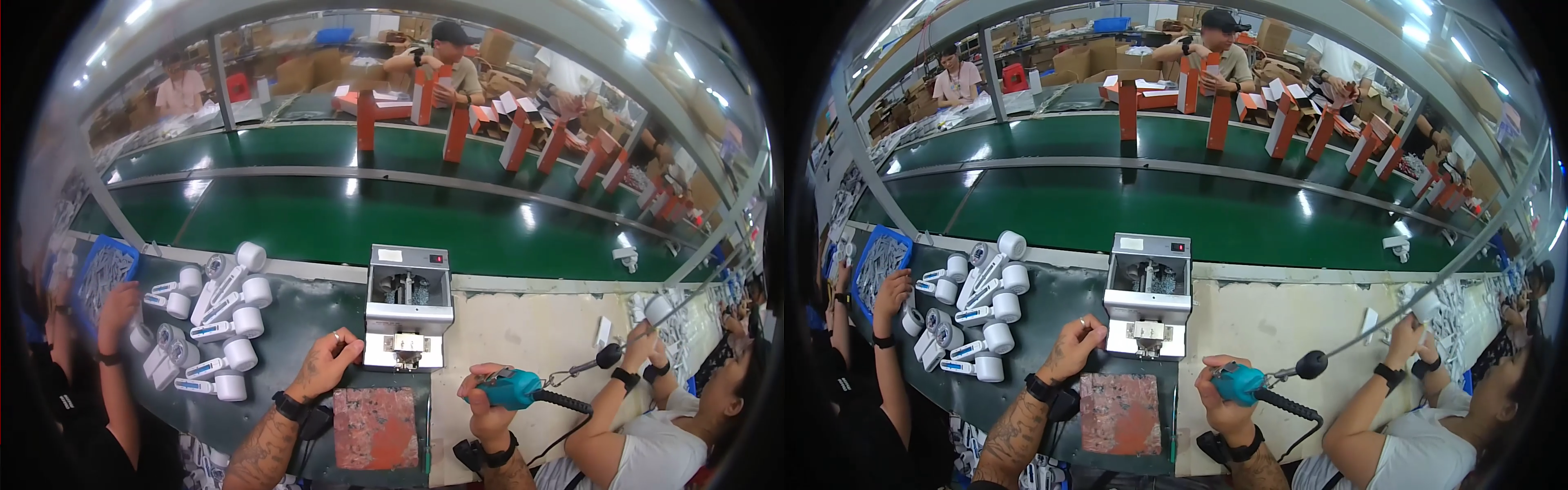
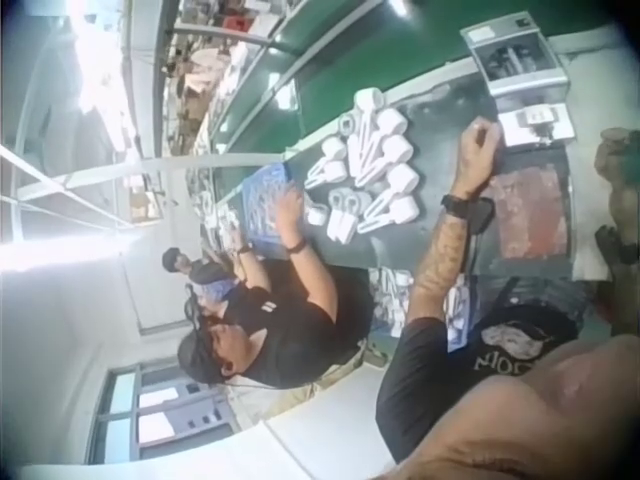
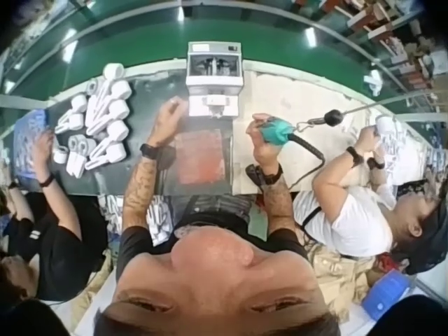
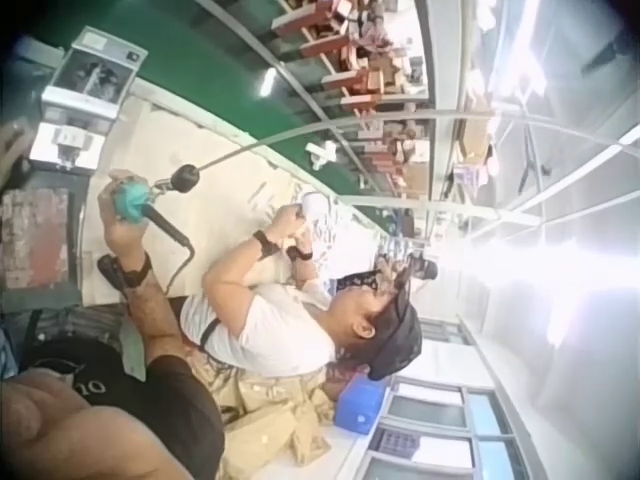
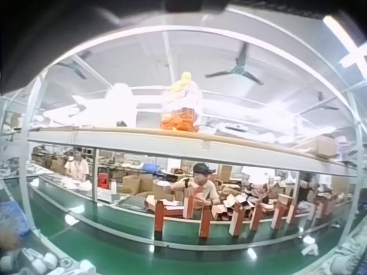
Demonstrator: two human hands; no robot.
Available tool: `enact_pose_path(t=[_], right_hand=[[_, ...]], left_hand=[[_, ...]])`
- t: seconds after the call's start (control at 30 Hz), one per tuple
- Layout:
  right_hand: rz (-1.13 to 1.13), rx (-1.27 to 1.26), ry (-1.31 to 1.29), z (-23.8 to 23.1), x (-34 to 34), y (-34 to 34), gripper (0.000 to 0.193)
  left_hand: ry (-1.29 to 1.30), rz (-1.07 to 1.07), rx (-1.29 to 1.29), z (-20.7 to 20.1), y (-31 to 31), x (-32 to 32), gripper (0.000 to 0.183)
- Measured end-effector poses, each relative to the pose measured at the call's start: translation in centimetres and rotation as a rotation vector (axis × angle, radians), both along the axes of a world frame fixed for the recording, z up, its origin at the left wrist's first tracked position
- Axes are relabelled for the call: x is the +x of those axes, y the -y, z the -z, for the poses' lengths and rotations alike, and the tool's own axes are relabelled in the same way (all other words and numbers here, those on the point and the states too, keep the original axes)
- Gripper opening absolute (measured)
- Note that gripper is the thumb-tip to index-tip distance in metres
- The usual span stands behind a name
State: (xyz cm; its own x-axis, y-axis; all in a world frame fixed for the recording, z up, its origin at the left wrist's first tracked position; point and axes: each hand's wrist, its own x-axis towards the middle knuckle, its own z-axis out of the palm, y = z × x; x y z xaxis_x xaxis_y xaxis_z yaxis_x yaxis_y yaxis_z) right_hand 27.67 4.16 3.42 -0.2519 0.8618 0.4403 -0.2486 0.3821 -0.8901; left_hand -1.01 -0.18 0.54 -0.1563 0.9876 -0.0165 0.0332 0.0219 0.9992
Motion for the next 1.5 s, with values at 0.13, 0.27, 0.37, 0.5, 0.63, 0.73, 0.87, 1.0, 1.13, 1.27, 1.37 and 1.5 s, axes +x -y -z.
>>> enact_pose_path(t=[0.13, 0.27, 0.37, 0.5, 0.63, 0.73, 0.87, 1.0, 1.13, 1.27, 1.37, 1.5], right_hand=[[0.18, 0.085, 0.21, -1.8, -0.6, -0.4, 0.05], [0.259, 0.284, 0.337, -2.3, -0.9, -1.1, 0.068], [0.218, 0.267, 0.315, -2.2, -0.8, -0.8, 0.081], [0.016, 0.218, 0.514, -1.0, 1.2, -0.6, 0.092], [0.011, 0.041, 0.048, -0.4, -0.9, 0.3, 0.103], [-0.034, -0.022, 0.01, -0.2, -0.8, 0.4, 0.096], [-0.072, 0.028, 0.063, 0.0, -0.7, 0.4, 0.086], [-0.121, -0.036, 0.032, 1.1, 0.0, 0.3, 0.07], [-0.123, -0.018, 0.017, 1.0, 0.0, 0.3, 0.06], [-0.129, -0.071, -0.034, 0.4, -0.3, 0.5, 0.058], [-0.071, 0.019, -0.015, 0.5, -0.7, 0.3, 0.057], [0.098, 0.428, 0.384, -1.8, -0.4, -1.3, 0.057]], left_hand=[[-0.049, -0.013, 0.001, -0.3, 0.1, 0.0, 0.018], [-0.036, -0.012, 0.004, -0.4, 0.2, -0.1, 0.019], [-0.073, -0.003, -0.005, -0.2, -0.1, -0.1, 0.02], [-0.032, -0.02, 0.031, 0.3, -0.2, 0.3, 0.022], [-0.066, -0.031, 0.037, -0.3, 0.0, 0.2, 0.024], [-0.077, -0.03, 0.023, -0.5, -0.2, 0.3, 0.024], [-0.101, -0.046, 0.014, -0.4, 0.0, 0.2, 0.024], [-0.077, -0.035, 0.026, 0.0, -0.1, 0.2, 0.023], [-0.092, -0.017, 0.02, -0.1, 0.0, 0.2, 0.024], [-0.051, -0.021, 0.04, 0.1, -0.2, 0.2, 0.024], [-0.054, -0.021, 0.047, -0.1, -0.2, 0.3, 0.024], [-0.059, -0.022, 0.034, -0.1, -0.2, 0.2, 0.024]])
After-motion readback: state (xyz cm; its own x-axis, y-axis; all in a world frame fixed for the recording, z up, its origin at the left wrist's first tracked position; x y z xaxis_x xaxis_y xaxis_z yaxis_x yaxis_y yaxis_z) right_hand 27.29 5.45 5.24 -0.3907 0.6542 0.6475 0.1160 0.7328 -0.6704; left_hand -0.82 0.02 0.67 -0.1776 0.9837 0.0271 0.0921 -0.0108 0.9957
